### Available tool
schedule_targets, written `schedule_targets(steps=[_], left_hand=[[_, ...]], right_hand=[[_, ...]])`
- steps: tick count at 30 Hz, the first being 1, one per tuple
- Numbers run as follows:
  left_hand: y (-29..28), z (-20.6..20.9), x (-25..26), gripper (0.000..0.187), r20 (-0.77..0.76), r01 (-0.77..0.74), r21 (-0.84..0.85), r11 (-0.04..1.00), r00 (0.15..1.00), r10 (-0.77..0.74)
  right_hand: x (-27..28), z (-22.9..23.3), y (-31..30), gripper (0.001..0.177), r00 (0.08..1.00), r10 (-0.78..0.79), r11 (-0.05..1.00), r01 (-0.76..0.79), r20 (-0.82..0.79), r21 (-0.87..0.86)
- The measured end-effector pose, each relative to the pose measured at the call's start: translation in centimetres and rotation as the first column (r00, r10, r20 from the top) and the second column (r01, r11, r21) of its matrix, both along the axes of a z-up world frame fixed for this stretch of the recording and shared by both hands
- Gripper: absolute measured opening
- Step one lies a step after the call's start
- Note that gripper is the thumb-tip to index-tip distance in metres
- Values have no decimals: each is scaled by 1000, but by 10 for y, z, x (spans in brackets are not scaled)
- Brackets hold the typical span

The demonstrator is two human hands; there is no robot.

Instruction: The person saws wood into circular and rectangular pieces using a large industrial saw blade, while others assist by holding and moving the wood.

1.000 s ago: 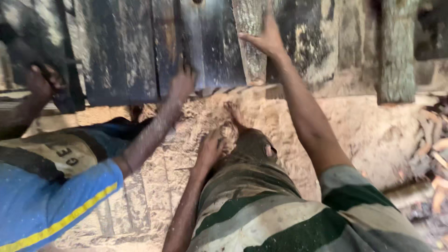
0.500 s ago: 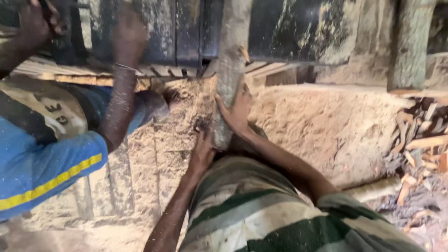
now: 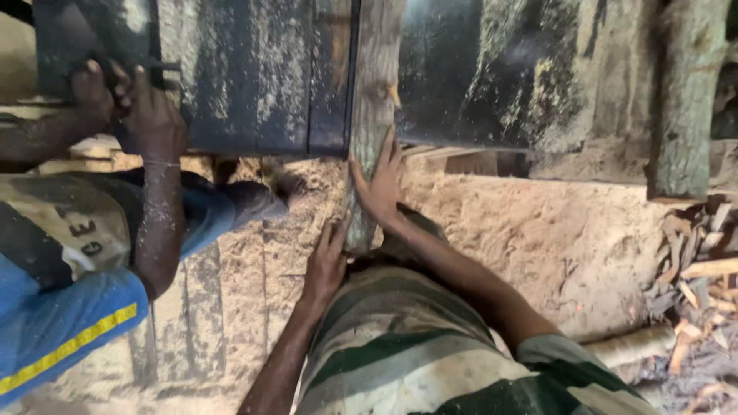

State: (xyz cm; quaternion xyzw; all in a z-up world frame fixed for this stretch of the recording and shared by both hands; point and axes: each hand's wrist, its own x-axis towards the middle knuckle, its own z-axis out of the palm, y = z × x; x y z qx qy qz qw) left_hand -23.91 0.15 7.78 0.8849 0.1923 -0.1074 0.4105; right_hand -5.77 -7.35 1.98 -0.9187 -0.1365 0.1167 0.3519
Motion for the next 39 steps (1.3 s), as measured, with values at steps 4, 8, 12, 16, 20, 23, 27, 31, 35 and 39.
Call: schedule_targets(steps=[4, 8, 12, 16, 20, 23, 27, 31, 35, 39], left_hand=[[9, -11, 34, 90, 1, -128, -357, 925, 990, 138], [17, -13, 83, 90, 145, -51, 79, 996, 989, 39], [17, -13, 101, 88, 157, -91, 47, 995, 984, 83], [19, -25, 89, 87, 339, -38, 113, 993, 941, -3], [7, -23, 48, 78, 287, -27, -72, 997, 957, 47], [1, -21, 4, 70, 86, -38, -99, 994, 995, 46], [-27, -4, -79, 68, 217, -6, -81, 997, 976, 24], [-20, -6, -59, 73, 378, 37, 58, 998, 924, -56], [-10, -15, -39, 63, 70, -137, -332, 933, 983, 169], [2, -2, 7, 76, 214, 38, -41, 998, 976, -28]], right_hand=[[49, -16, 16, 105, 1000, -18, 998, 18, -14, 60], [99, -27, 38, 105, 998, -65, 997, 65, 11, 37], [116, -42, 42, 110, 995, -90, 996, 91, 42, -16], [112, -49, 40, 112, 992, -126, 992, 126, -18, 20], [66, -39, 14, 112, 995, -100, 994, 101, -26, 35], [14, -27, -5, 112, 999, -53, 993, 51, 14, 102], [-51, -19, -26, 104, 995, -31, 998, 25, 99, 66], [-47, -2, -19, 107, 999, -32, 995, 32, 0, 95], [-14, -4, -8, 104, 999, -39, 999, 39, 9, -27], [15, 9, 6, 105, 997, -12, 999, 14, -71, 31]])
